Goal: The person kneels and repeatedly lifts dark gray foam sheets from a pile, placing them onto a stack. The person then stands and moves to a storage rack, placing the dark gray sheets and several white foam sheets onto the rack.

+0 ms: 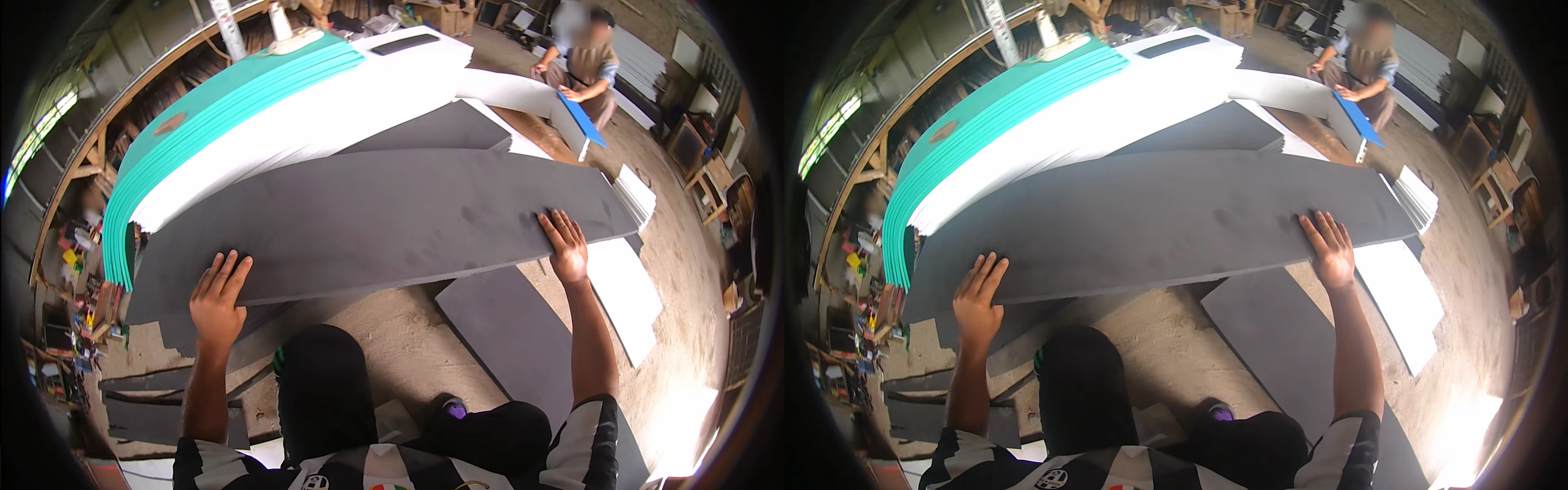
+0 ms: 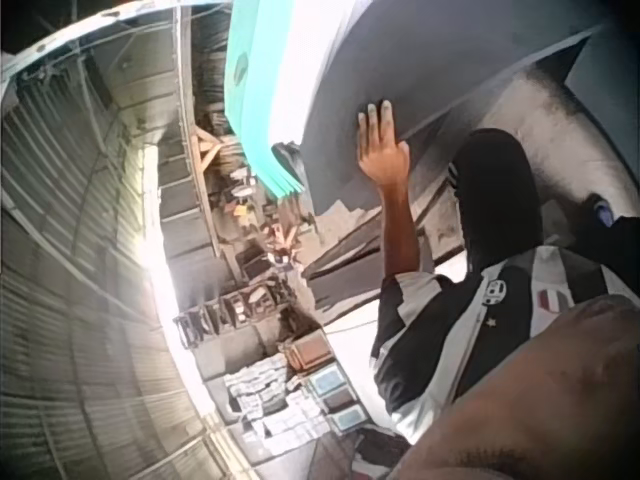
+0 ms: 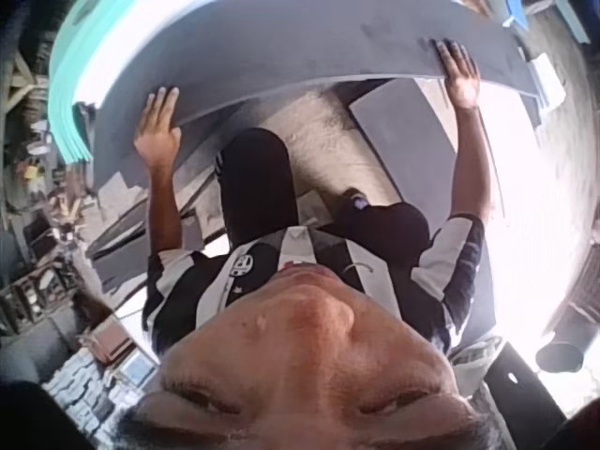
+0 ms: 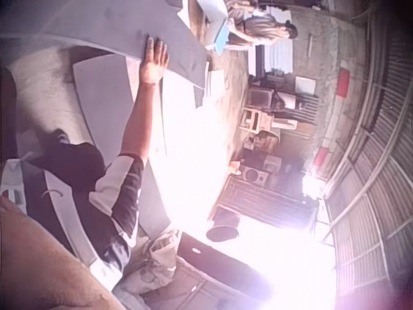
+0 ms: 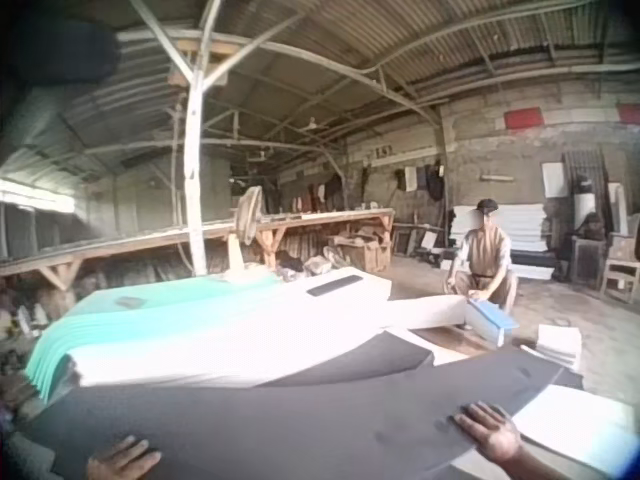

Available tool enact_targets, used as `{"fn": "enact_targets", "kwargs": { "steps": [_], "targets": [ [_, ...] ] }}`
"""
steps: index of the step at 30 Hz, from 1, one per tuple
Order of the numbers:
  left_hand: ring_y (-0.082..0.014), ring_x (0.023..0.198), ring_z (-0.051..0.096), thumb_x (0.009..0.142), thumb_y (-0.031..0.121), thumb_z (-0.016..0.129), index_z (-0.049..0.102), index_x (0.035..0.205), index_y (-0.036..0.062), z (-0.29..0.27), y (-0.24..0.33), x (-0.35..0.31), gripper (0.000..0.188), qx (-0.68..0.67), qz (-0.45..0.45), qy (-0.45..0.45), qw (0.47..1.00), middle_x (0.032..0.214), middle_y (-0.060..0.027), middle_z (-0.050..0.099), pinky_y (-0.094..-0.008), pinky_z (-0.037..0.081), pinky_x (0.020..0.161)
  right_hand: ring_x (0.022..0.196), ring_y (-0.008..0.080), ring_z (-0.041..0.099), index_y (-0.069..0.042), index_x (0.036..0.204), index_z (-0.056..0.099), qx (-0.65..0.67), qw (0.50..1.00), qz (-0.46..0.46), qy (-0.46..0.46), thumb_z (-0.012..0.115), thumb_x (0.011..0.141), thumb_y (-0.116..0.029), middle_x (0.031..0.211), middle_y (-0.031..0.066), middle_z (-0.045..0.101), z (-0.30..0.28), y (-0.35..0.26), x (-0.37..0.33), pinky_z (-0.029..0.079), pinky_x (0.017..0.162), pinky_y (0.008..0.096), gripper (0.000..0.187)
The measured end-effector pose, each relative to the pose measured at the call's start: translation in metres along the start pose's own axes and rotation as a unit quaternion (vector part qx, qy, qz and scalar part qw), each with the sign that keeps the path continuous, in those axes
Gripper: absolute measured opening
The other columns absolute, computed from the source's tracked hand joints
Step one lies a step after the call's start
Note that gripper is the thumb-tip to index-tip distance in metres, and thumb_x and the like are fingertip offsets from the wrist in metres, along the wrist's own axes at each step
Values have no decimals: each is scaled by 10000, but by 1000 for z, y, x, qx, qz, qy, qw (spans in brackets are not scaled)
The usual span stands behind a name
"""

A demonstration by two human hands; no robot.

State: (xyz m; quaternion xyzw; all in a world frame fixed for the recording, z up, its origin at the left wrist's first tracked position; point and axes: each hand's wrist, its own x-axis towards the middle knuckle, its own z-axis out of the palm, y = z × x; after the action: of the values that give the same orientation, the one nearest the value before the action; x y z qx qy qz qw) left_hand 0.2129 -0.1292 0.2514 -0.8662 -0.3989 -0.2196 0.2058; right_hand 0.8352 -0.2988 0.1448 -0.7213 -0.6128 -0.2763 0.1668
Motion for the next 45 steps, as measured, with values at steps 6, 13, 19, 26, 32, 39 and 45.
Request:
{"fn": "enact_targets", "kwargs": {
  "steps": [6,13,19,26,32,39,45],
  "targets": [
    [-353,1308,646,637,-139,621,709,1355,180,25,-67,-62,791,13,-101,-6,995,1361,-120,709,-476,546,1060,1346,334,612,-246,1459,618,12,992,-124,-3,581,869,30,1409,156,659,57,-76,108,488,1110,534,652],
    [-351,1317,640,644,-136,615,714,1353,186,64,-127,-104,785,61,-140,16,988,1373,-123,704,-512,523,1079,1389,329,572,-280,1517,558,21,980,-190,-48,555,880,23,1476,143,614,131,-150,184,449,1152,521,706],
    [-327,1394,574,803,-59,671,655,1437,238,133,-153,-139,701,57,-178,-41,982,1472,-90,643,-534,460,1138,1495,345,437,-358,1581,453,-21,974,-176,-143,514,936,35,1557,119,537,204,-203,197,371,1223,486,758],
    [-372,1386,570,836,-45,652,657,1438,268,176,-159,-175,678,-14,-211,-97,973,1479,-107,632,-550,444,1150,1578,291,302,-485,1633,262,-147,929,-109,-320,541,939,68,1680,43,373,226,-249,187,327,1256,522,931],
    [-385,1400,557,814,-62,660,680,1416,224,208,-164,-154,667,-13,-197,-104,975,1463,-122,644,-581,431,1152,1355,353,499,-447,1643,247,-223,930,-51,-288,568,988,-63,1613,102,431,225,-258,221,517,997,501,824],
    [-377,1520,402,754,19,846,609,1483,294,220,-157,-161,814,-45,-210,-174,961,1623,-87,480,-622,364,1195,1402,508,494,-384,1669,213,-155,915,74,-365,515,1057,-124,1647,223,368,260,-250,210,601,952,514,730],
    [-385,1530,381,729,100,900,588,1498,306,227,-147,-140,855,-57,-195,-172,964,1633,-89,459,-642,354,1196,1448,456,456,-430,1651,227,-133,925,115,-338,511,1034,-70,1630,176,390,276,-233,221,620,948,462,769]
  ]
}}
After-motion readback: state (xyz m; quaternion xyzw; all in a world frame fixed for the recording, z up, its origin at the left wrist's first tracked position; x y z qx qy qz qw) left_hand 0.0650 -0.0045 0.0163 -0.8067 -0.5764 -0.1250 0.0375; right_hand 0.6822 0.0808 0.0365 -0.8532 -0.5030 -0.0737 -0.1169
